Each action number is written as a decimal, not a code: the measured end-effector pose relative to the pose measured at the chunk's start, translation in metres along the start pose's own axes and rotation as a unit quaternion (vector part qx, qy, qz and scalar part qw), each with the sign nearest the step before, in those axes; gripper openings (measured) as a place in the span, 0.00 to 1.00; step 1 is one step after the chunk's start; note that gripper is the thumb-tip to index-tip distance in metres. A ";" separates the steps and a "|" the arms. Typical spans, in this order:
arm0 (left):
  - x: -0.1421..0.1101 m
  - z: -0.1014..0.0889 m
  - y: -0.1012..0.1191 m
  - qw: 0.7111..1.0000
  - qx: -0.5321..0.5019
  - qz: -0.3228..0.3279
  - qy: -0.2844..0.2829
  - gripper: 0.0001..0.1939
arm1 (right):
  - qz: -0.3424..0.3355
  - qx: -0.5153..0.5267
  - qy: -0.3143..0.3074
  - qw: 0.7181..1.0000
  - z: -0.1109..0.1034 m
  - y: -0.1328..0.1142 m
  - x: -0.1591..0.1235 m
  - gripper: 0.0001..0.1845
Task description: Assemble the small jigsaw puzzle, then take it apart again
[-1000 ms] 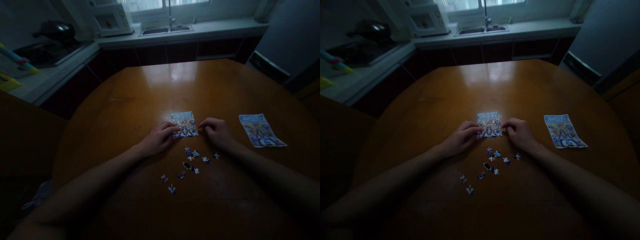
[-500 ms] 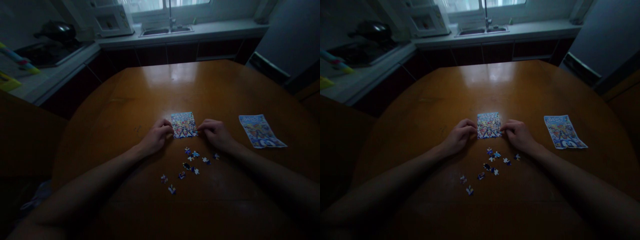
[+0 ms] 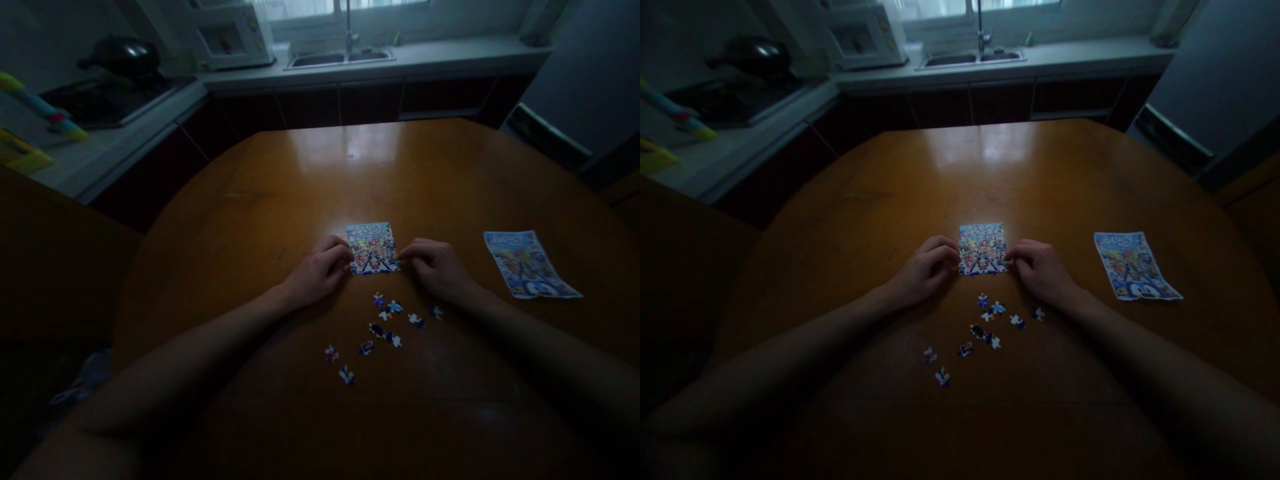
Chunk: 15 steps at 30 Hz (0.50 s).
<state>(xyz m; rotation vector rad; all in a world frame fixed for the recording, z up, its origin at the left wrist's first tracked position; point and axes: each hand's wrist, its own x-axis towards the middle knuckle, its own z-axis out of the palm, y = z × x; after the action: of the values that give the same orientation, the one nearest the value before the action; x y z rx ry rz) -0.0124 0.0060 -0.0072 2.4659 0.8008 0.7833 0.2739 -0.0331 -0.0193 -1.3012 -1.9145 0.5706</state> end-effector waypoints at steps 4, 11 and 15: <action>0.000 -0.001 0.002 1.000 -0.019 0.005 -0.014 0.09 | 0.005 -0.014 -0.007 1.000 0.000 0.001 0.000 0.14; 0.006 -0.028 0.032 0.962 -0.119 0.106 -0.221 0.09 | 0.028 -0.040 0.018 0.999 0.002 0.005 0.002 0.13; 0.007 -0.049 0.051 0.917 -0.149 0.089 -0.360 0.08 | 0.036 -0.031 0.019 0.999 0.002 0.003 0.003 0.13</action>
<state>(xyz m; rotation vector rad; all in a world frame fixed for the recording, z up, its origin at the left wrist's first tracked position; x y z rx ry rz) -0.0182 -0.0163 0.0598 2.2958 0.1665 0.0035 0.2733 -0.0287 -0.0217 -1.4167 -1.8733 0.5219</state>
